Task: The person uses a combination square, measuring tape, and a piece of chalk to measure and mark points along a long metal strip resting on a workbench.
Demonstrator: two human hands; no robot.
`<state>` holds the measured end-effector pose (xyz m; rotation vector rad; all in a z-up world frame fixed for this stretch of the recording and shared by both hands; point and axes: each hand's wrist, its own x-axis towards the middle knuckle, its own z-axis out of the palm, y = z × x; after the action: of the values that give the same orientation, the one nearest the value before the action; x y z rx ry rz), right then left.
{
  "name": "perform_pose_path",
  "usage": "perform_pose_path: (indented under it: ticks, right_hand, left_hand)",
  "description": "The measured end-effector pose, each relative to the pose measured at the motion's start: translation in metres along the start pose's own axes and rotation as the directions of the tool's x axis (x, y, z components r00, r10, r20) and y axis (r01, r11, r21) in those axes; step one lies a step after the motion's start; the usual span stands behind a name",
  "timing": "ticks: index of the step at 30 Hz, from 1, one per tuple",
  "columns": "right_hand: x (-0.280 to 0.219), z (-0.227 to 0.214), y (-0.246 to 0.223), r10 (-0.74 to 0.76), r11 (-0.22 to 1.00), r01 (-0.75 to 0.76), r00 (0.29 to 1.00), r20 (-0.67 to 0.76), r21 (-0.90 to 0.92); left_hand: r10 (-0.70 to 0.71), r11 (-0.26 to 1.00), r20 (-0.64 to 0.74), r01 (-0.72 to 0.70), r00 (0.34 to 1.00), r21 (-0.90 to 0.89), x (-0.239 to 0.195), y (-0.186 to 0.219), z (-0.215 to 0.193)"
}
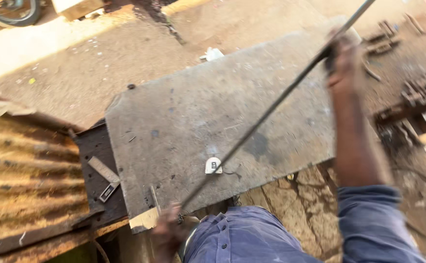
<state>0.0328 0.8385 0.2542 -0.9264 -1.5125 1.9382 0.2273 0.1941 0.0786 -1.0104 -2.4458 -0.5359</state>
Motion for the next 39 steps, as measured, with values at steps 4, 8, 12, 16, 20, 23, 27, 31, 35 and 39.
perform_pose_path:
  ticks: [4, 8, 12, 16, 20, 23, 27, 31, 35, 39]
  right_hand:
    - [-0.006, 0.011, -0.104, -0.394, 0.916, 0.4, 0.908, 0.141, -0.018]
    - [-0.032, 0.03, -0.145, -0.524, 0.814, 0.573, 0.796, 0.304, -0.099]
    - [-0.057, 0.044, -0.152, -0.529, 0.682, 0.698, 0.677, 0.512, -0.218]
    - [-0.078, 0.049, -0.125, -0.444, 0.536, 0.788, 0.568, 0.694, -0.302]
    - [-0.104, 0.046, -0.074, -0.241, 0.38, 0.852, 0.466, 0.851, -0.359]
    - [-0.122, 0.047, -0.04, -0.101, 0.267, 0.904, 0.37, 0.924, -0.333]
    - [-0.146, 0.072, 0.0, -0.028, 0.126, 0.944, 0.309, 0.951, -0.304]
    - [-0.163, 0.112, 0.04, 0.275, -0.007, 0.929, 0.357, 0.893, -0.369]
    - [-0.181, 0.141, 0.074, 0.289, 0.162, 0.951, 0.21, 0.934, -0.264]
    - [-0.208, 0.158, 0.123, 0.407, 0.183, 0.944, 0.18, 0.896, -0.273]
  left_hand:
    - [-0.107, 0.984, -0.038, 0.1, 0.994, -0.145, 0.049, 0.051, 0.04]
    - [-0.257, 0.946, -0.177, 0.21, 0.95, -0.247, 0.112, 0.044, 0.033]
    - [-0.366, 0.907, -0.343, 0.25, 0.865, -0.338, 0.176, 0.008, 0.0]
    - [-0.584, 0.661, -0.261, 0.264, 0.769, -0.702, 0.219, -0.023, -0.03]
    - [-0.581, 0.419, -0.212, 0.066, 0.786, -0.906, 0.245, -0.04, -0.048]
    - [-0.593, 0.359, -0.192, 0.043, 0.782, -0.932, 0.256, -0.045, -0.052]
    - [-0.646, 0.231, -0.157, -0.005, 0.747, -0.973, 0.26, -0.059, -0.057]
    - [-0.736, 0.123, -0.125, -0.05, 0.666, -0.991, 0.256, -0.09, -0.058]
    - [-0.82, 0.077, -0.129, -0.115, 0.558, -0.99, 0.234, -0.135, -0.066]
    - [-0.925, -0.055, 0.007, -0.116, 0.379, -0.992, 0.19, -0.164, -0.053]
